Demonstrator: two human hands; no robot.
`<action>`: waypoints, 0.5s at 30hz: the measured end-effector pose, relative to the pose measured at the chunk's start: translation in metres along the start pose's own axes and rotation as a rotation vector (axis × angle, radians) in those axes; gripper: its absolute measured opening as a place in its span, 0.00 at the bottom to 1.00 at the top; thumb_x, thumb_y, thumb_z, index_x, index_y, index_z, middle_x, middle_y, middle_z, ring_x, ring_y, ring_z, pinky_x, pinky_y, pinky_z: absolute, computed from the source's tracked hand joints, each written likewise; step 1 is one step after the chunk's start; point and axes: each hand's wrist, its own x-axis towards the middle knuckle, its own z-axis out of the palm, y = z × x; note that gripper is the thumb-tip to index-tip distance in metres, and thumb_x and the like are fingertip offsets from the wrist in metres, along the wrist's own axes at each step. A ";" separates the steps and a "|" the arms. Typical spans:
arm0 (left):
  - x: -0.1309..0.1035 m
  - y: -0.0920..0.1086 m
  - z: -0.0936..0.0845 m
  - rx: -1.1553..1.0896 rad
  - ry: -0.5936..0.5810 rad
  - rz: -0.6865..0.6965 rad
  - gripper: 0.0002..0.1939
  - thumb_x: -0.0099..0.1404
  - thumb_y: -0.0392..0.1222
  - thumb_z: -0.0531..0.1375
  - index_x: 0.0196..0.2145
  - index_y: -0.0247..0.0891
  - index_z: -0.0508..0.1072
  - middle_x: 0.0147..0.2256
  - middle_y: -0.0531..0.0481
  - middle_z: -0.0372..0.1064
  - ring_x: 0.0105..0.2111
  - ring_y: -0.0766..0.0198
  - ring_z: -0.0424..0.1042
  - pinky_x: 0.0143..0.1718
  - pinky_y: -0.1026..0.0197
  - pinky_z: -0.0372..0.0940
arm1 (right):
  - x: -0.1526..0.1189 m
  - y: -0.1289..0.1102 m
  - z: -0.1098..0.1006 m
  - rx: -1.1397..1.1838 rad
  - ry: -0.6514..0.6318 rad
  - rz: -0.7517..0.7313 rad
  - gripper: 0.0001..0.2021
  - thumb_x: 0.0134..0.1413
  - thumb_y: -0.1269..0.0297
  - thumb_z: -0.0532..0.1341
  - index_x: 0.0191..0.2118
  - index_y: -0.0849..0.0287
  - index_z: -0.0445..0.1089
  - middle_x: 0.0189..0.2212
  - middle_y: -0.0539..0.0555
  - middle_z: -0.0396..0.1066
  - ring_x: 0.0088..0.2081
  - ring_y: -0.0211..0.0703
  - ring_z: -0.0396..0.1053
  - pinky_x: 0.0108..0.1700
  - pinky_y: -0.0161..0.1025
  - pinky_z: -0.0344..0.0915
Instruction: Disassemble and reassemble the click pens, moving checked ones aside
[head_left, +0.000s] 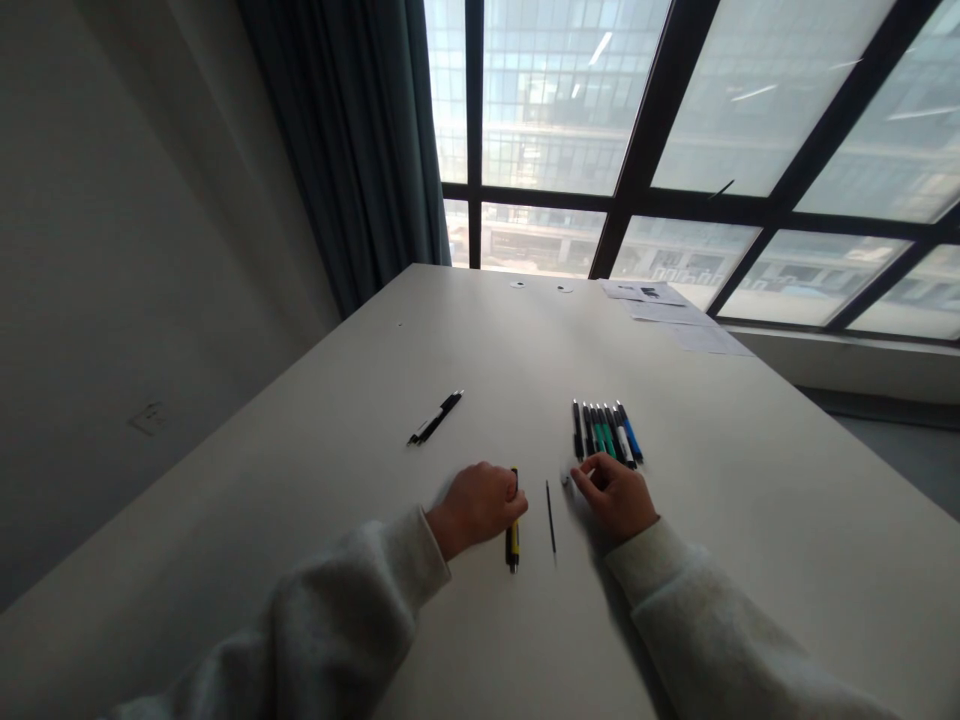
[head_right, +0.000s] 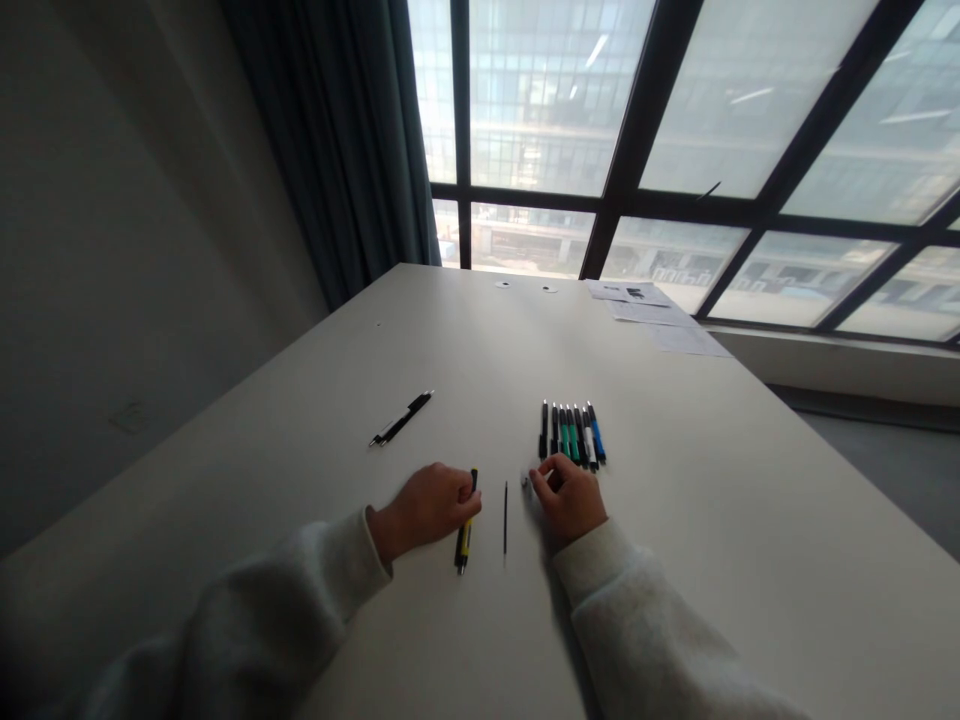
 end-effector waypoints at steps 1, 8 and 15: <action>0.000 -0.001 0.001 0.010 0.003 0.007 0.15 0.61 0.44 0.57 0.19 0.37 0.72 0.19 0.49 0.67 0.19 0.66 0.59 0.25 0.62 0.46 | 0.000 0.000 0.000 -0.001 -0.001 -0.002 0.15 0.51 0.51 0.60 0.25 0.58 0.69 0.14 0.47 0.65 0.17 0.38 0.62 0.23 0.34 0.57; 0.001 -0.006 0.003 -0.006 0.024 0.072 0.17 0.64 0.47 0.57 0.20 0.38 0.73 0.19 0.50 0.67 0.19 0.66 0.59 0.25 0.62 0.44 | -0.001 -0.002 0.000 0.003 -0.010 -0.008 0.15 0.51 0.51 0.59 0.25 0.58 0.68 0.14 0.47 0.64 0.17 0.38 0.61 0.23 0.34 0.56; 0.008 -0.019 0.002 -0.070 0.110 0.078 0.22 0.69 0.48 0.53 0.20 0.36 0.70 0.18 0.52 0.62 0.19 0.68 0.53 0.26 0.61 0.43 | -0.001 -0.001 0.000 0.000 -0.005 -0.007 0.15 0.52 0.51 0.60 0.25 0.58 0.69 0.14 0.47 0.64 0.17 0.38 0.61 0.23 0.34 0.57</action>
